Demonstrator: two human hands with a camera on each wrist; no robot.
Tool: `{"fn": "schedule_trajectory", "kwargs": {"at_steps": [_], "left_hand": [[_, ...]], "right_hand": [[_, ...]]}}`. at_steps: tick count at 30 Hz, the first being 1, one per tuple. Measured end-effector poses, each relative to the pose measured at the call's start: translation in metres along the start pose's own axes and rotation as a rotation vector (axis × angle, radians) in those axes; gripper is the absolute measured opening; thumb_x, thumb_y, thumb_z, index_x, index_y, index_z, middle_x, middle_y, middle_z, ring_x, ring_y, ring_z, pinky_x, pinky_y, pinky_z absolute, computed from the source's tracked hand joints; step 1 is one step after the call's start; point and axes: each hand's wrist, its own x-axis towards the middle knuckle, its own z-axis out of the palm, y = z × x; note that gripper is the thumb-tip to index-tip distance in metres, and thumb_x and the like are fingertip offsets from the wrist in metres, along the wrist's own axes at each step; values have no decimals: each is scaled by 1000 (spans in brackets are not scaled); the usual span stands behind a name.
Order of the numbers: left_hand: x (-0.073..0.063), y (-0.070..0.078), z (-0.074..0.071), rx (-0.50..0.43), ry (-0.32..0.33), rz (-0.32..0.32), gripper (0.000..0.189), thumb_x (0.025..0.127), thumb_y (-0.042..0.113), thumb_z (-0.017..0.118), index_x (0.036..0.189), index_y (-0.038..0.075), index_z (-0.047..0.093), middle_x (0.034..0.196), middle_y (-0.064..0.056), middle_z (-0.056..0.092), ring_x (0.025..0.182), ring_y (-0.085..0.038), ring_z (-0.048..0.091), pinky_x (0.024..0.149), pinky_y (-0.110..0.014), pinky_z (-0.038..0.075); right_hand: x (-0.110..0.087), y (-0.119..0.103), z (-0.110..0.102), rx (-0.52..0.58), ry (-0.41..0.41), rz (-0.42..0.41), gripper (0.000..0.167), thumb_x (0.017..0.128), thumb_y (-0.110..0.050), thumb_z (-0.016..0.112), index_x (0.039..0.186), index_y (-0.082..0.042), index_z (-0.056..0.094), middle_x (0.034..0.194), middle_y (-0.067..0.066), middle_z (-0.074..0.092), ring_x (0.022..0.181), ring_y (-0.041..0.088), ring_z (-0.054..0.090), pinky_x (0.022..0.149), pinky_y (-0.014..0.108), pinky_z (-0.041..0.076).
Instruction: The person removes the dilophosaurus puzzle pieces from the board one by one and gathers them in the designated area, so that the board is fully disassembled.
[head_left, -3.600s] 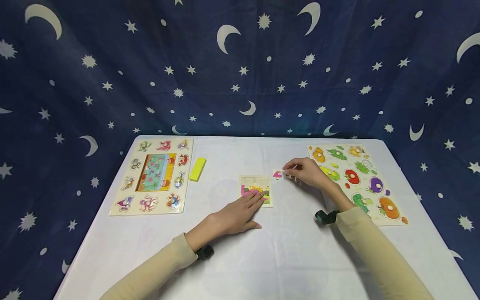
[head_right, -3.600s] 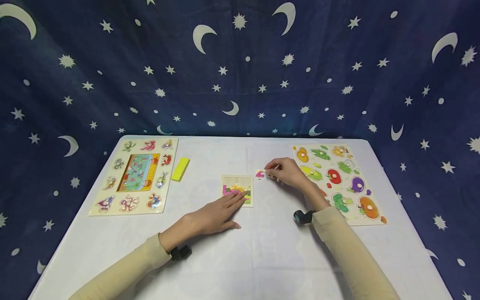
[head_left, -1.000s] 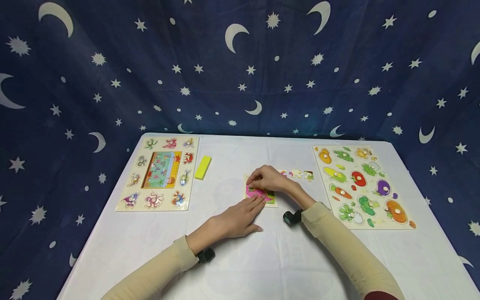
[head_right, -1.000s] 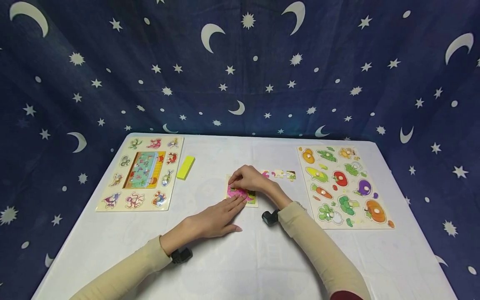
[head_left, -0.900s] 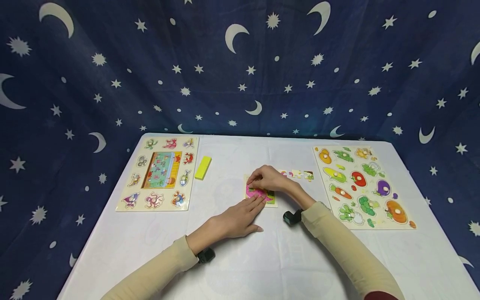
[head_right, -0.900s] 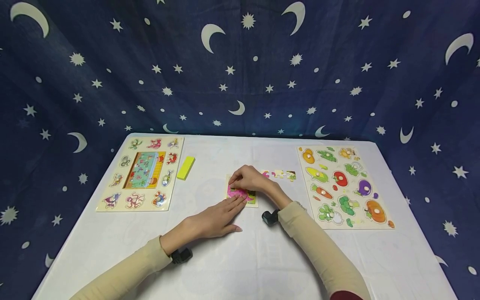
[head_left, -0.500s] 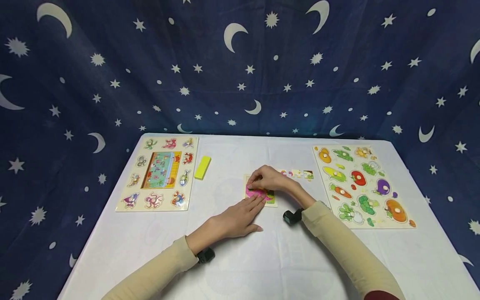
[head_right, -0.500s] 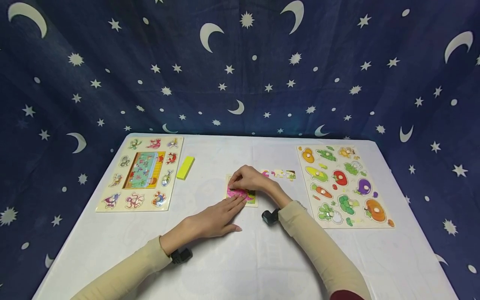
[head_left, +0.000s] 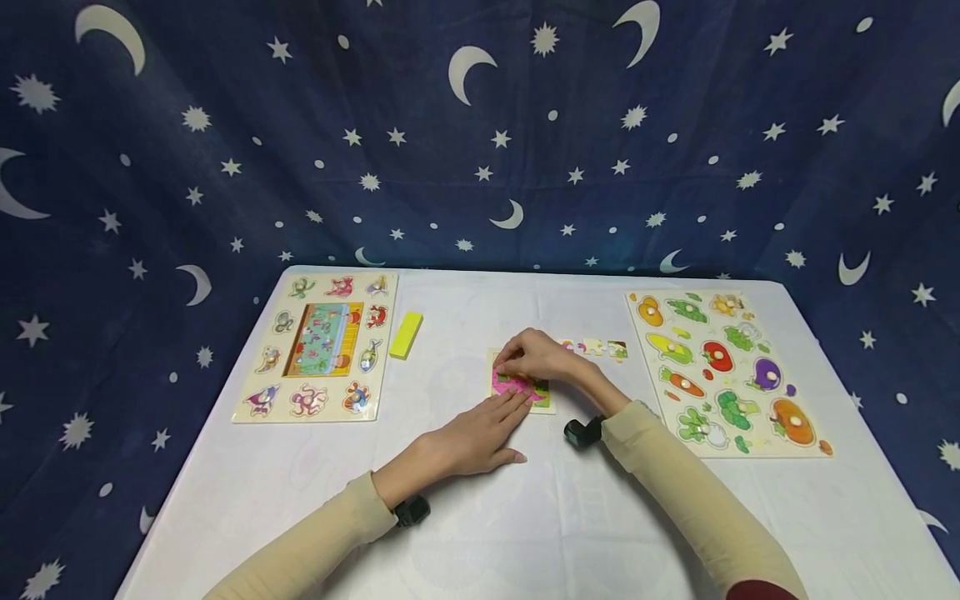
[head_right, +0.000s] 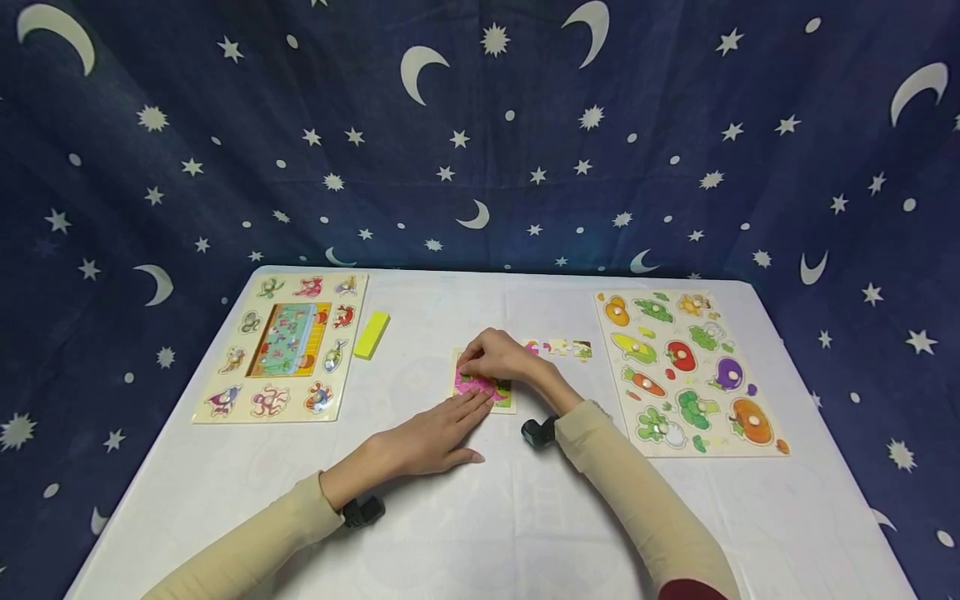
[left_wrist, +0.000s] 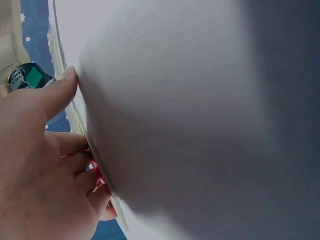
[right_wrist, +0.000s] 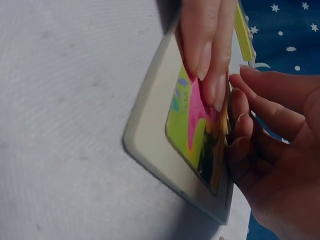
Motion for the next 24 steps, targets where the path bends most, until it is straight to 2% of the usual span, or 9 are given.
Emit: {"fn": "schedule_trajectory", "kwargs": {"at_steps": [7, 12, 17, 21, 24], "left_hand": [[1, 1, -1, -6, -8, -6, 82, 105, 49, 54, 163, 2, 21, 171, -15, 19, 160, -27, 16, 129, -40, 21], [1, 1, -2, -20, -15, -15, 82, 104, 49, 54, 163, 2, 21, 171, -15, 19, 160, -27, 15, 129, -41, 21], [1, 1, -2, -5, -17, -17, 83, 104, 50, 54, 164, 3, 20, 172, -14, 18, 160, -26, 16, 128, -40, 22], [1, 0, -3, 6, -21, -17, 83, 104, 50, 53, 164, 4, 20, 173, -12, 15, 160, -26, 15, 128, -40, 22], [2, 0, -3, 2, -21, -14, 83, 104, 50, 54, 164, 3, 20, 173, -12, 14, 160, -26, 14, 128, -40, 22]], "right_hand": [[0, 0, -1, 42, -11, 31, 13, 95, -19, 73, 99, -9, 80, 85, -2, 73, 72, 12, 52, 68, 26, 43], [0, 1, -1, 56, -10, 0, 8, 94, -17, 75, 96, -9, 77, 83, -2, 71, 77, 12, 54, 75, 27, 45], [-3, 1, -2, 97, -13, -20, 8, 94, -16, 76, 95, -8, 75, 84, 1, 72, 75, 12, 57, 74, 27, 48], [-6, 3, -5, 92, 32, -32, 10, 93, -18, 77, 96, -8, 76, 84, 1, 72, 74, 12, 57, 73, 26, 47], [-10, 6, -10, 84, 81, -30, 11, 93, -19, 77, 97, -9, 76, 82, -1, 71, 70, 11, 55, 67, 25, 46]]}}
